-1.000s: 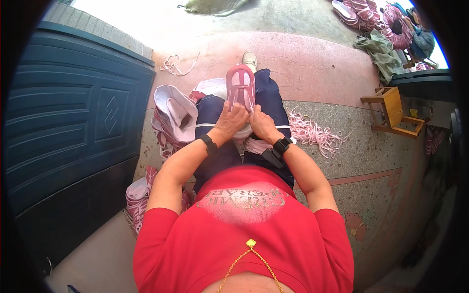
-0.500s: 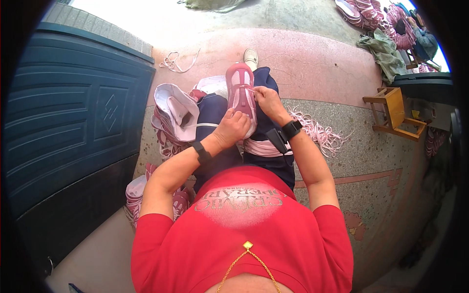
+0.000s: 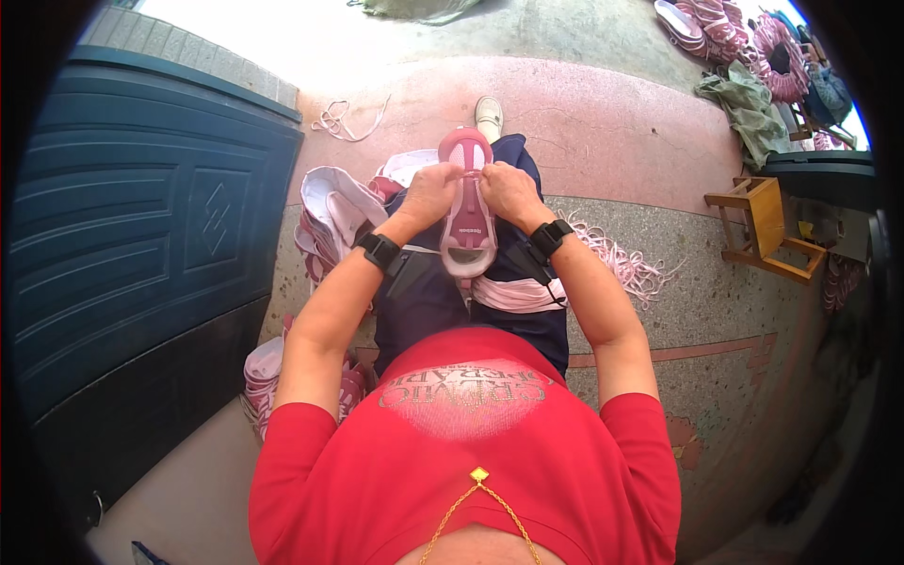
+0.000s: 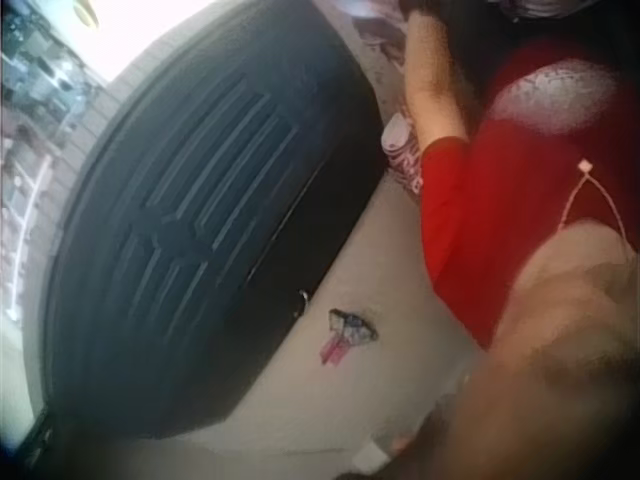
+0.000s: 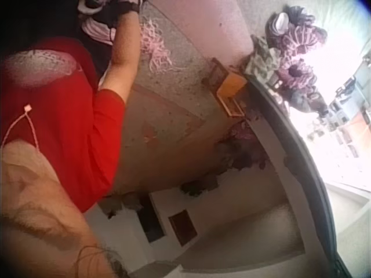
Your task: The person sits on the floor and threads pink shoelaces through the eyelets of pink sandals. They pull the laces tight and tie them into knots, handling the footwear one at a time from a nearby pile.
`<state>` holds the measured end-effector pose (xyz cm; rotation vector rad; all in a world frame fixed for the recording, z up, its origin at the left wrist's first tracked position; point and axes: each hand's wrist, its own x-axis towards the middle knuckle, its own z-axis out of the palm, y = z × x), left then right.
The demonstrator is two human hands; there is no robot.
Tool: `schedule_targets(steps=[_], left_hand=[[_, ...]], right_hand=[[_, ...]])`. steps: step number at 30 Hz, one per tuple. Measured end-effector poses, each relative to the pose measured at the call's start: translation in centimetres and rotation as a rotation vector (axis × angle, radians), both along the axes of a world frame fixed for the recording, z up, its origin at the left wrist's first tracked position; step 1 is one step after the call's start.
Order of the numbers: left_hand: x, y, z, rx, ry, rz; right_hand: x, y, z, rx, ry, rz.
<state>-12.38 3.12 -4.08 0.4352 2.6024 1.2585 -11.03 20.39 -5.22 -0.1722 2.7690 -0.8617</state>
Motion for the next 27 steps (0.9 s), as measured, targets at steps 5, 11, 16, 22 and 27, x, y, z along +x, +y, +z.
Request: schedule_targets(steps=[5, 11, 16, 22, 27], left_hand=[[0.0, -0.3, -1.4, -0.024, 0.01, 0.023], [-0.1, 0.0, -0.3, -0.034, -0.053, 0.003], [-0.5, -0.6, -0.6, -0.062, -0.06, -0.02], [-0.1, -0.5, -0.8, -0.023, -0.004, 0.005], [0.0, -0.4, -0.9, -0.1, 0.024, 0.011]], right_hand=[[-0.7, -0.4, 0.0, 0.017, -0.019, 0.012], [-2.4, 0.1, -2.1, -0.213, -0.076, 0.126], [-1.6, 0.5, -2.5, -0.453, -0.123, 0.02], [-0.4, 0.1, -3.1, -0.532, -0.035, -0.162], [-1.2, -0.7, -3.2, -0.49, -0.003, -0.106]])
